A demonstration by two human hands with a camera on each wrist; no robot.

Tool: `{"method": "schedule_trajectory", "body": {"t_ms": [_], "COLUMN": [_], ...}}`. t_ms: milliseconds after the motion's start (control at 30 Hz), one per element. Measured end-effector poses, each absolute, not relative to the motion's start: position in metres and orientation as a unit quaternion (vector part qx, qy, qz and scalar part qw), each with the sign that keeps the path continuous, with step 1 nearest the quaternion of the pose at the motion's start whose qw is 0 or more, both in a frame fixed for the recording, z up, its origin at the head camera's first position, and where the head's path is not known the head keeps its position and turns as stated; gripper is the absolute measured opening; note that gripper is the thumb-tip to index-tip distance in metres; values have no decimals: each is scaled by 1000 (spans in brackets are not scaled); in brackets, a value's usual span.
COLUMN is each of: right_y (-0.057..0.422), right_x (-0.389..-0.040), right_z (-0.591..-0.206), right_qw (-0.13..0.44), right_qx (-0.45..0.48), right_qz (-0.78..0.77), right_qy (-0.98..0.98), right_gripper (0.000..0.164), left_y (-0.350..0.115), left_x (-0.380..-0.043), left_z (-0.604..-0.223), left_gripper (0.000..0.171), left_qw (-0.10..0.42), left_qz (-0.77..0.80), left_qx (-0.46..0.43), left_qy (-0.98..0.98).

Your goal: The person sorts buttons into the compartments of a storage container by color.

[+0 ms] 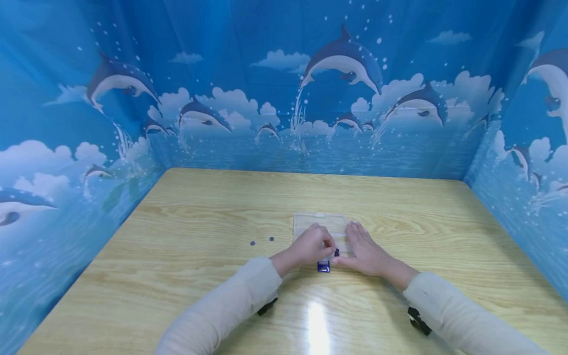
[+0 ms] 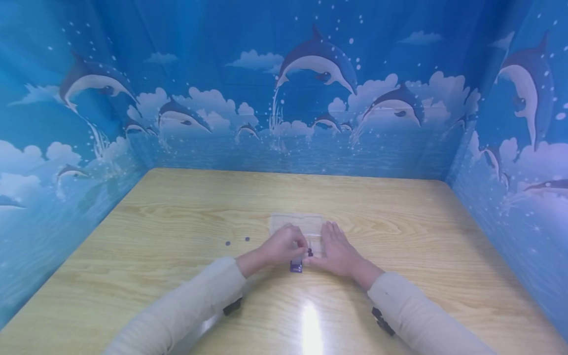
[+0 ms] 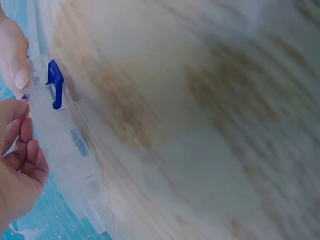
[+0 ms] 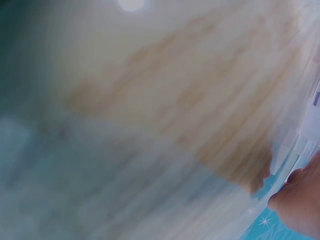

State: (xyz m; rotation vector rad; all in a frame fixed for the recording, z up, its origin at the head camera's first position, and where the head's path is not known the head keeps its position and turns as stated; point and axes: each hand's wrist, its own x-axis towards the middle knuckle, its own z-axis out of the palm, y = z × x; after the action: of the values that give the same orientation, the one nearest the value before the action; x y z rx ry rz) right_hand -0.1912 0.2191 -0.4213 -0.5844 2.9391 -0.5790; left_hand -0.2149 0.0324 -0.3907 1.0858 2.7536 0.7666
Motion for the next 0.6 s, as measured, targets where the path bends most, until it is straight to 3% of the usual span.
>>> {"method": "schedule_trajectory", "body": {"t_ms": [600], "right_y": [218], "right_x": [-189], "right_z": [-418], "right_qw": [52], "right_qx": [-190], "right_qz": [-198], "right_qy": [960], "right_gripper": [100], "left_y": [35], "left_x": [-216], "left_z": [-395], "left_gripper": [6], "left_qw": [34], "left_qz": [214], "left_qx": [361], "left_qy": [907]}}
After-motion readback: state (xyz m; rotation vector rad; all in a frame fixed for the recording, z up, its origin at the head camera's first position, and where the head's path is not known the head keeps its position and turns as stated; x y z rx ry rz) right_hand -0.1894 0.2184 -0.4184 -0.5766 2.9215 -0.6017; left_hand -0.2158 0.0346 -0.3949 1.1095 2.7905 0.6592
